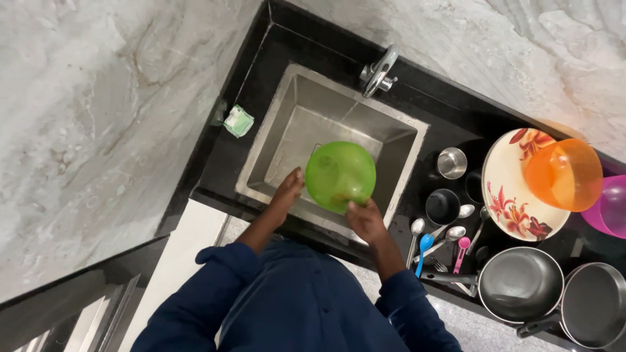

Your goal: Washing various kitchen items including plastic bowls and a frying pan in a sink.

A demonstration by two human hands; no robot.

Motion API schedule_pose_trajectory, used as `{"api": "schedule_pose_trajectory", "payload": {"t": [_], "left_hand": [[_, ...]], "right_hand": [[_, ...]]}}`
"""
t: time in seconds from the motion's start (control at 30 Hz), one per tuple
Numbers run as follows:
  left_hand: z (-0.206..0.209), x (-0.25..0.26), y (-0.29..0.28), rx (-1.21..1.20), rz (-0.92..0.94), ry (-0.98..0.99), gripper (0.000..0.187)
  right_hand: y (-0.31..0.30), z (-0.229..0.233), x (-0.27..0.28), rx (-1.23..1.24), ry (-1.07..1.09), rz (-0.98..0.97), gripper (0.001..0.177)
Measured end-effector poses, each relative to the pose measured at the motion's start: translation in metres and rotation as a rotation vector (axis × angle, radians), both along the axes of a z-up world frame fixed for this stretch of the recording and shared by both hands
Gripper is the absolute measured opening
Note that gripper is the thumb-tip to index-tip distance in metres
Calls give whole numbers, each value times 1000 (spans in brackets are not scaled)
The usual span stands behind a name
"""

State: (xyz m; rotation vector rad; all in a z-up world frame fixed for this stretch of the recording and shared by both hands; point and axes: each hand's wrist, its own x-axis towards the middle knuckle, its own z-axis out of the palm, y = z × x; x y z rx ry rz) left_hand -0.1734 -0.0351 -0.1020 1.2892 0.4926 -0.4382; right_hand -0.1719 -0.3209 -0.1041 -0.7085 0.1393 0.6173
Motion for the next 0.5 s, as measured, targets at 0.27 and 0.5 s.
{"api": "schedule_pose_trajectory", "payload": {"t": [0.27,0.5], "left_hand": [[-6,-1,-10,-415,114,75,53],[-21,-17,11,-678,63,-118,34]], "right_hand": [[-6,24,5,248,106,-5,54],[-1,-9,10,-39,201,-19,42]]}}
